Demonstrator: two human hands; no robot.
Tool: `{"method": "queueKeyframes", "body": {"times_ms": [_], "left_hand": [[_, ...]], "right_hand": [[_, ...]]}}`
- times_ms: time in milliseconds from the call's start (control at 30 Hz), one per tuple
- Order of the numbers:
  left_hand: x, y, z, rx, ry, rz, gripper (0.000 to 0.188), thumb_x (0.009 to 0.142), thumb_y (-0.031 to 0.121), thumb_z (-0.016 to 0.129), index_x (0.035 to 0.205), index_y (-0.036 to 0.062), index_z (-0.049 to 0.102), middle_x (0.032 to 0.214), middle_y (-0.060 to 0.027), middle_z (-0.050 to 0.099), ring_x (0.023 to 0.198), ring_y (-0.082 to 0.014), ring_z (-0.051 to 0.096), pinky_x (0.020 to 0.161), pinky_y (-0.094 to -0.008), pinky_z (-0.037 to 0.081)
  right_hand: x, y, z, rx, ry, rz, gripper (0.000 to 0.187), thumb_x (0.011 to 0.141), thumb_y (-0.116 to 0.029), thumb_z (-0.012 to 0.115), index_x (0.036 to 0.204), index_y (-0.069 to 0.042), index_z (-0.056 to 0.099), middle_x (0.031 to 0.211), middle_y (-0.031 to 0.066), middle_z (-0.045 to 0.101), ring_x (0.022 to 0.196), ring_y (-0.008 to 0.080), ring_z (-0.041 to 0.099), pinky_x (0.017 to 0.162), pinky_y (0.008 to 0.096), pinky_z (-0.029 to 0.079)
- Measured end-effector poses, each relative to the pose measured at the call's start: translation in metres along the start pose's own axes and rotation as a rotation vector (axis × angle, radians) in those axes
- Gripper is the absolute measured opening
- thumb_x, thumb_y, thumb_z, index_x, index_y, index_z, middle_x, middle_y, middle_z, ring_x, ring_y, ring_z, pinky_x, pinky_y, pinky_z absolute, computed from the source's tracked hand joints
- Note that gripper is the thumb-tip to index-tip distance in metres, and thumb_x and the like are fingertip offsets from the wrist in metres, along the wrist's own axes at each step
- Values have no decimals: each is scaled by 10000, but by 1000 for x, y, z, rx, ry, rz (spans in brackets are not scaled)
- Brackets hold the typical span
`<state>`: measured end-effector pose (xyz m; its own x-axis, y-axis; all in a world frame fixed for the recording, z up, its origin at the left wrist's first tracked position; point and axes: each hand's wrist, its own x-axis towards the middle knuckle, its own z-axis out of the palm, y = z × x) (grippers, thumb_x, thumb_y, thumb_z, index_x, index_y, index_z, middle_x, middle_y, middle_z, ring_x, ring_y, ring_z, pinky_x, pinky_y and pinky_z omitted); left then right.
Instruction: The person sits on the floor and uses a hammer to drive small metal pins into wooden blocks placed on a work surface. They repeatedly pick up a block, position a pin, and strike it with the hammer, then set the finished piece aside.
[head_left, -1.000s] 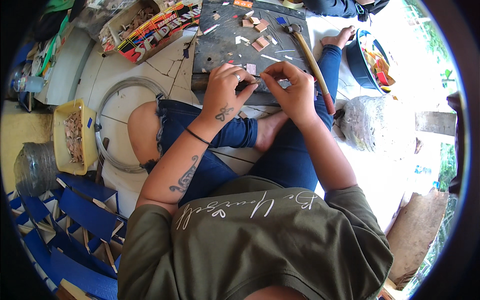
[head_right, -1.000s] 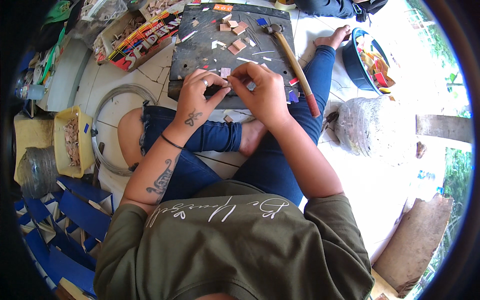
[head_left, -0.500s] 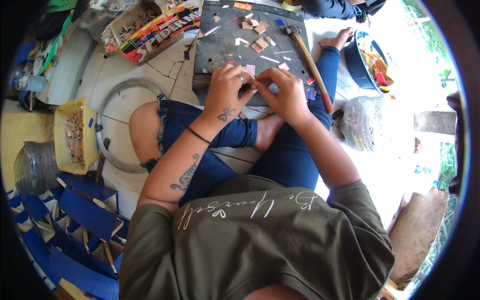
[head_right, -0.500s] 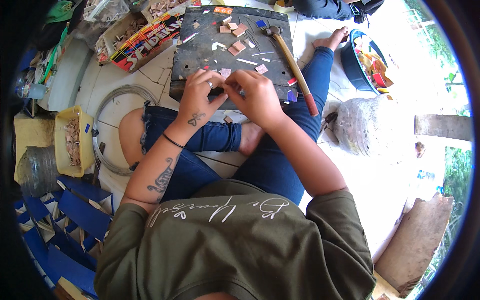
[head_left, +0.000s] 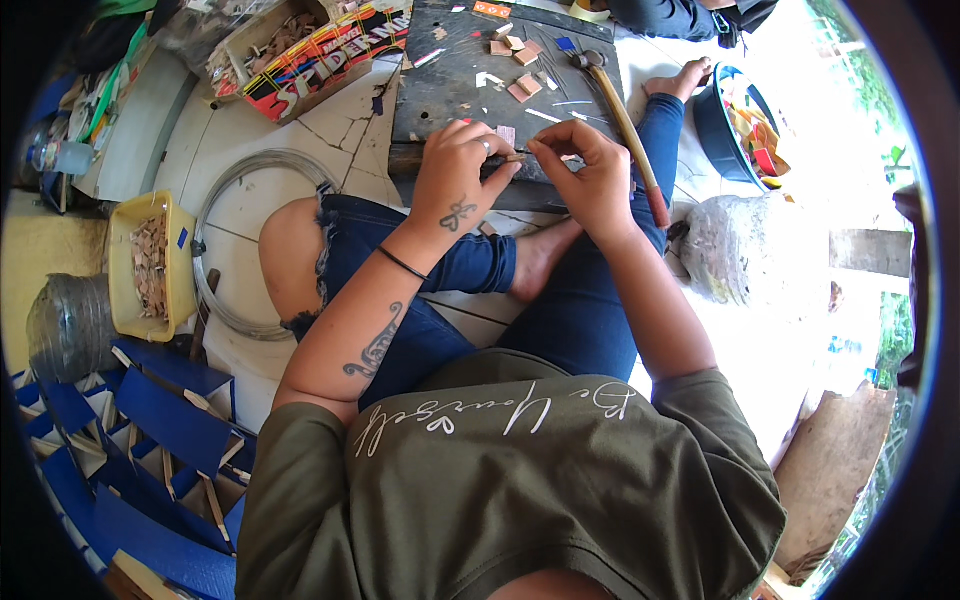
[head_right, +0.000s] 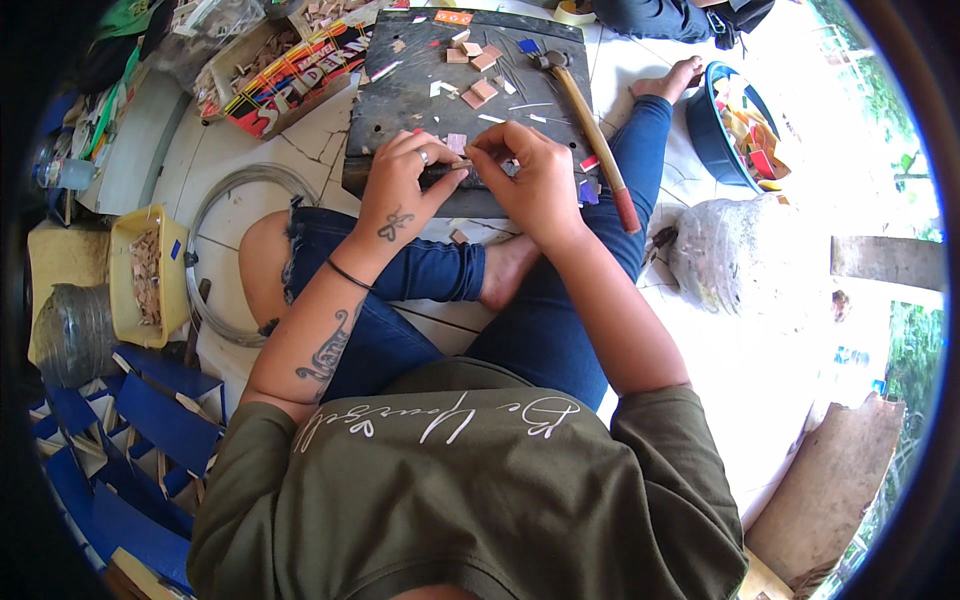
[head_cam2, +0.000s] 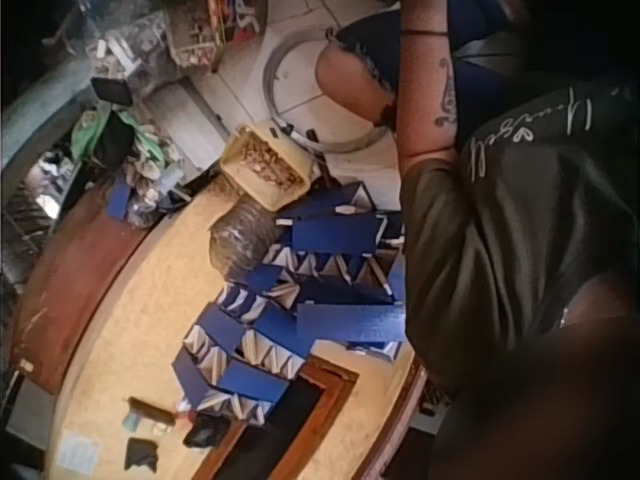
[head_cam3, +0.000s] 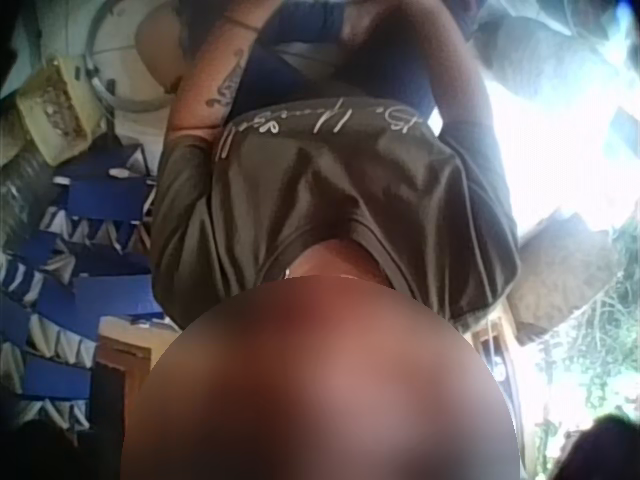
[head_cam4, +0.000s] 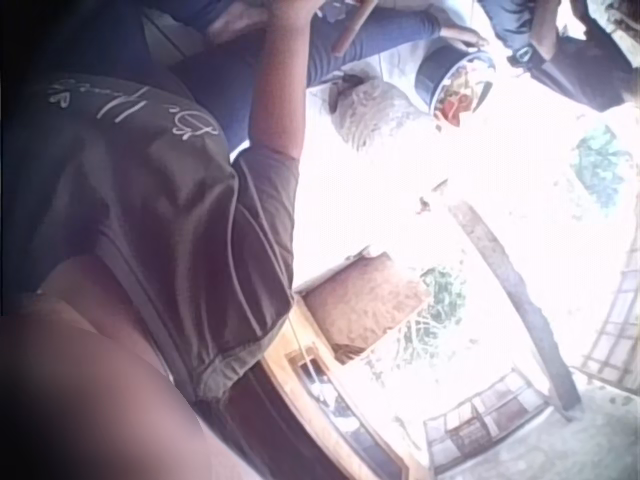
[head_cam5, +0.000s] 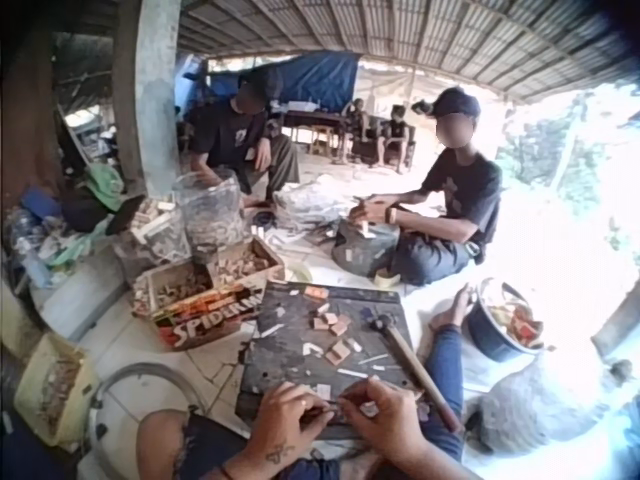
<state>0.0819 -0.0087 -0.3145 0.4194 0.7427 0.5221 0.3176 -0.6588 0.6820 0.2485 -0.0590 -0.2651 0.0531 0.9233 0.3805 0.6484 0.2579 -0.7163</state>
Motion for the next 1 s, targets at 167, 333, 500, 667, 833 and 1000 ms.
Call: {"method": "queueKeyframes", "body": {"times_ms": [167, 333, 500, 667, 833, 1000], "left_hand": [[0, 0, 0, 0, -2, 1, 106, 746, 157, 773, 778, 89, 698, 811, -40, 616, 862, -258, 580, 807, -387, 431], [0, 0, 0, 9, 3, 6, 109, 743, 156, 774, 778, 85, 698, 812, -42, 617, 863, -262, 578, 810, -389, 428], [0, 0, 0, 9, 1, 7, 110, 742, 153, 773, 780, 83, 699, 814, -43, 618, 864, -264, 578, 813, -391, 426], [0, 0, -1, 9, -6, 10, 107, 744, 154, 771, 784, 85, 699, 818, -39, 621, 868, -262, 580, 817, -391, 426], [-1, -1, -1, 13, -4, 8, 103, 747, 155, 768, 786, 90, 699, 826, -35, 626, 879, -260, 583, 822, -393, 427], [1, 1, -2, 5, -4, 2, 103, 754, 151, 760, 804, 87, 696, 845, -44, 640, 891, -263, 586, 824, -398, 430]], "right_hand": [[0, 1, 0, -22, -15, -31, 95, 820, -39, 747, 881, 2, 686, 805, 71, 712, 750, 120, 692, 711, 261, 545], [1, 1, 0, 5, -22, -51, 111, 805, -68, 744, 870, -12, 674, 814, 113, 712, 739, 215, 703, 685, 319, 550], [2, 1, 0, 0, -36, -55, 103, 811, -53, 740, 878, -4, 679, 819, 103, 713, 746, 186, 703, 698, 302, 551], [2, 1, 0, 5, -48, -74, 106, 804, -60, 735, 877, -9, 676, 831, 119, 710, 738, 221, 704, 691, 323, 552], [2, 0, 0, -26, -45, -118, 94, 800, -52, 726, 867, -13, 673, 827, 108, 700, 736, 238, 687, 685, 338, 548], [4, -1, -2, -63, -77, -167, 101, 806, -72, 718, 868, -17, 660, 816, 109, 686, 744, 263, 674, 690, 354, 542]]}}
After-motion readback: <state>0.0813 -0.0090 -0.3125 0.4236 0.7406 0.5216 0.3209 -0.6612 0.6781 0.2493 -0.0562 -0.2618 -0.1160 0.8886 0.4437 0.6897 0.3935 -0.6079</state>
